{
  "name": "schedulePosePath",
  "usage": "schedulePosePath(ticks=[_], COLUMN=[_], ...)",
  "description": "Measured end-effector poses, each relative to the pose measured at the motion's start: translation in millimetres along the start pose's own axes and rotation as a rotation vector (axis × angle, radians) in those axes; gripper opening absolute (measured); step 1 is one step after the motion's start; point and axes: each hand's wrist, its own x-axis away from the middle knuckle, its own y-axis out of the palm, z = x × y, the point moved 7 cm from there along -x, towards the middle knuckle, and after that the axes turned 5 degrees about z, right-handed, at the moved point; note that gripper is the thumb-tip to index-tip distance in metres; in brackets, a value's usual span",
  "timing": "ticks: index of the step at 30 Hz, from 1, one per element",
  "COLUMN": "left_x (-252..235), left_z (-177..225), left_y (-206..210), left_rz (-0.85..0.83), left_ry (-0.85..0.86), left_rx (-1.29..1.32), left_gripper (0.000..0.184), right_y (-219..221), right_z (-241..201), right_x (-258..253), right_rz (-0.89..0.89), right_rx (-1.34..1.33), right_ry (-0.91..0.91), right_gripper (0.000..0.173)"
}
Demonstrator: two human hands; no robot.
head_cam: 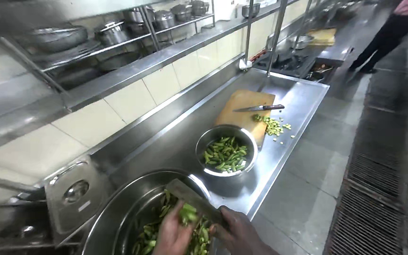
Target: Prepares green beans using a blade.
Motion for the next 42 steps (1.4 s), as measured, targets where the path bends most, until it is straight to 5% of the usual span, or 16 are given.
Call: schedulePosePath(ticks=[3, 5, 7, 11, 15, 18, 24, 29, 35, 39, 42], left_x=[-35.3, -51.0, -55.0, -48.4, -34.1, -8.8, 37.7, 41.3, -14.2, -16.8, 17.7], left_z=[15.0, 18.9, 18.8, 18.8, 38.4, 67.9, 105.8, 84.4, 67.8, 63.4, 75.0], left_y=[77.8, 101.7, 104.1, 54.6, -12.7, -63.6, -141.5, -132.9, -143.1, -152.3, -141.9], left_rz=[-0.155, -0.157, -0.151, -0.168, -0.08, 0.022, 0.365, 0.294, 0.293, 0.252, 0.277], left_ry=[0.073, 0.082, 0.094, 0.077, 0.083, 0.245, 0.589, 0.475, 0.301, 0.225, 0.337], left_rx=[-0.041, -0.168, -0.194, -0.149, -0.178, -0.269, -0.847, -1.446, -1.865, -1.942, -1.765], left_gripper=[0.055, 0.081, 0.082, 0.052, 0.041, 0.035, 0.03, 0.024, 0.036, 0.034, 0.025], right_y=[-7.4, -12.8, -16.6, -15.8, -13.8, -10.4, 12.1, 31.7, 41.0, 42.0, 40.0], right_z=[5.1, 5.1, 7.5, 18.4, 18.4, 5.9, -9.9, -24.0, -34.6, -34.0, -31.8], right_x=[2.5, 4.1, 5.6, 8.8, 8.8, 6.7, 5.5, 3.4, 0.6, 2.5, 4.0], right_rz=[0.045, 0.054, 0.069, 0.066, 0.073, 0.056, -0.035, -0.114, -0.155, -0.159, -0.157], right_rx=[-0.04, -0.055, -0.064, -0.089, -0.1, -0.109, -0.074, -0.052, -0.045, -0.025, -0.027], right_ry=[-0.004, -0.01, -0.01, 0.037, 0.033, 0.02, 0.021, -0.04, -0.054, -0.068, -0.051], right_gripper=[0.047, 0.046, 0.046, 0.046, 0.04, 0.029, 0.041, 0.038, 0.035, 0.038, 0.039])
